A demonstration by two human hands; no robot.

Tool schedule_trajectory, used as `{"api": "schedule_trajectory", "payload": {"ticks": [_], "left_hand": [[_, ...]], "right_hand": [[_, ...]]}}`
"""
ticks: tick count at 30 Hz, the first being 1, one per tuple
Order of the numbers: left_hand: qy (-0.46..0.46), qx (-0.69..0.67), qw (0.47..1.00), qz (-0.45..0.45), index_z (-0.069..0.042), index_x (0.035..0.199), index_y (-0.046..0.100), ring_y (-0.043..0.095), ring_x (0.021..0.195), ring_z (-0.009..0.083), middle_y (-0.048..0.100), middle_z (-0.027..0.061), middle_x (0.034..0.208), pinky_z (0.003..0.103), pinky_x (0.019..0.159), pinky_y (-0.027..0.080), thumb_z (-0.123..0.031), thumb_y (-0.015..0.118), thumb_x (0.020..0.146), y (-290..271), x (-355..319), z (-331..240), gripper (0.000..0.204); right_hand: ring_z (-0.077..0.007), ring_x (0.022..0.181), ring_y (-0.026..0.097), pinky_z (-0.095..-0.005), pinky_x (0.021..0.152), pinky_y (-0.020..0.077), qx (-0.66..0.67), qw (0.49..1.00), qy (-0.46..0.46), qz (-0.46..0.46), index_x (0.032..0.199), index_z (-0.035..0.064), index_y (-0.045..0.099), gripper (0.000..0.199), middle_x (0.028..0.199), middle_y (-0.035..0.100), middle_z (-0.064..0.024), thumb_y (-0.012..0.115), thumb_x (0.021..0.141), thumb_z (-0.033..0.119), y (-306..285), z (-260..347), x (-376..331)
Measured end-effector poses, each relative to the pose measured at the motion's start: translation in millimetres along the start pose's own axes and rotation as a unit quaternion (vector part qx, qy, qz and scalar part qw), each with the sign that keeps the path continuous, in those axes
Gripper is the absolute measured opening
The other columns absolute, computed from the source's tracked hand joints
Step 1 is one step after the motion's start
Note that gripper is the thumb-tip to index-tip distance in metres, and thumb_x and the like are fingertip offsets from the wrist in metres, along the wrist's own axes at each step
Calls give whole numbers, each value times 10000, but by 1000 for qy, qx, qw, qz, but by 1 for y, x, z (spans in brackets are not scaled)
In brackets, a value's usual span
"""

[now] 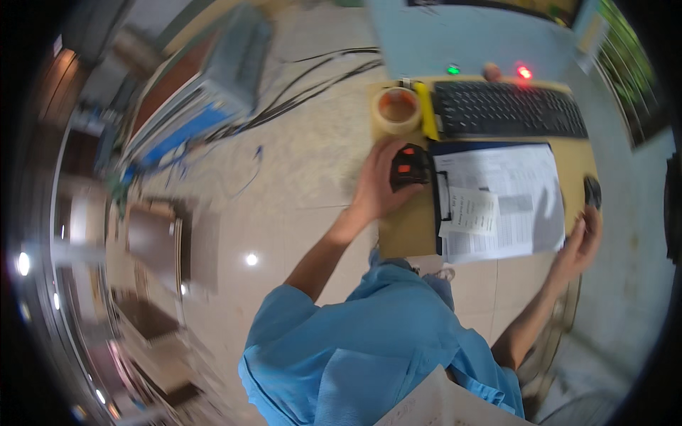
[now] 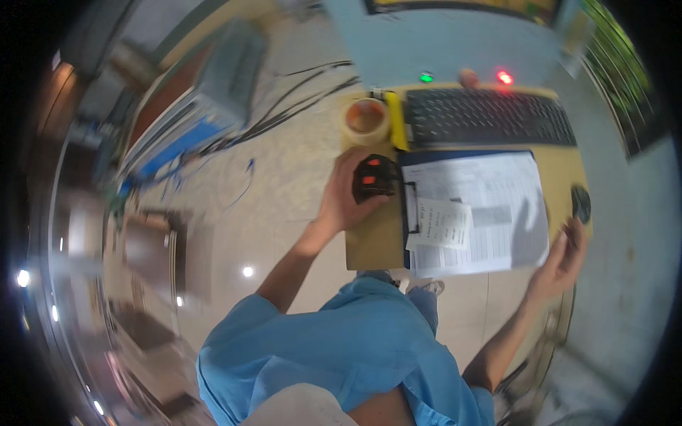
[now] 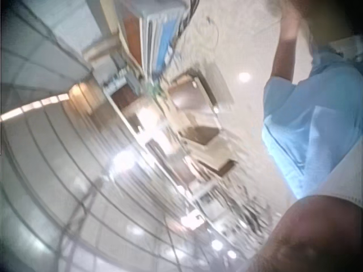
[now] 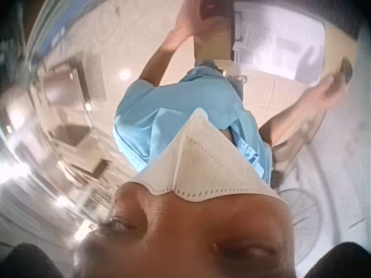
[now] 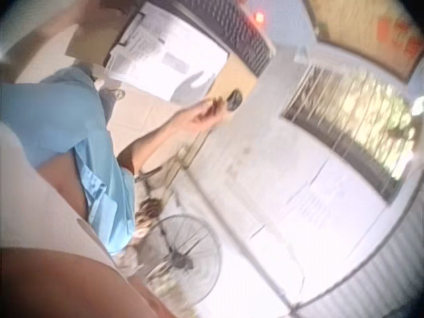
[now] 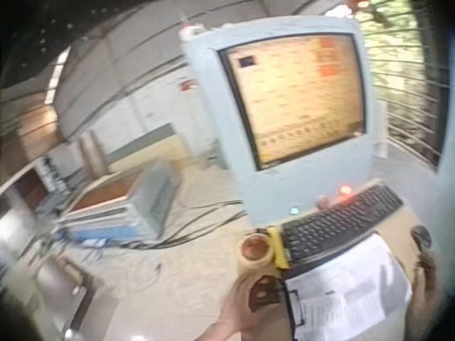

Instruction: The person uses a tape measure to measure the length and width of a wooden board on a workbench. They then walk to a nearby desk and place the tape measure on the desk.

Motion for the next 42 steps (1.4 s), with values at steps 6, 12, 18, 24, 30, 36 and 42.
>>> {"api": "schedule_trajectory", "payload": {"ticks": [6,12,18,24,30,36,42], "left_hand": [[-160,25,981,-109,-44,1425,384,455,1310,418,433,228,1422,454,1082,417,-120,819,769,7,-49,-48,791],[-141,89,977,-131,17,1403,377,470,1250,435,497,253,1347,480,1066,388,-222,768,839,11,-50,-53,726],[-204,103,967,-112,12,1419,352,444,1274,438,482,257,1359,488,1077,380,-201,783,818,18,-55,-55,770],[-218,107,963,-116,9,1427,341,427,1295,432,466,265,1375,483,1097,374,-205,790,811,21,-51,-51,792],[-233,112,960,-111,17,1467,315,417,1316,431,464,268,1391,483,1098,384,-269,779,830,22,-55,-50,839],[-239,118,959,-101,16,1467,317,424,1304,434,467,268,1390,487,1090,392,-266,775,830,23,-54,-50,833],[-220,117,962,-114,14,1436,356,431,1297,436,489,266,1365,483,1082,399,-241,765,831,20,-55,-51,774]], "right_hand": [[-317,1279,531,-409,1081,406,-179,979,-91,36,1417,3,504,551,1417,544,-172,655,987,313,-30,-26,69],[-393,1346,461,-452,1126,363,-262,957,-66,109,1456,-17,443,741,1455,485,-239,711,921,420,-27,-86,97],[-404,1357,442,-472,1125,365,-286,946,-120,95,1467,-19,411,754,1463,462,-253,726,908,377,-23,-99,93],[-410,1335,459,-471,1105,387,-305,935,-148,102,1448,-9,439,701,1436,498,-235,732,898,312,-23,-114,108],[-397,1287,511,-455,1071,420,-305,938,-123,108,1428,12,486,609,1393,541,-233,699,918,269,-15,-129,104],[-395,1271,523,-467,1047,439,-311,941,-104,86,1419,65,521,569,1378,556,-215,682,921,291,-18,-129,101],[-386,1263,532,-467,1034,451,-338,934,-92,72,1405,71,540,563,1366,569,-203,690,916,309,-18,-136,101]]}}
Point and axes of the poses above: each hand's wrist, its own x-axis towards the middle knuckle, its own y-axis out of the palm, z = x × y, the point moved 5 cm from there along x, towards the middle knuckle
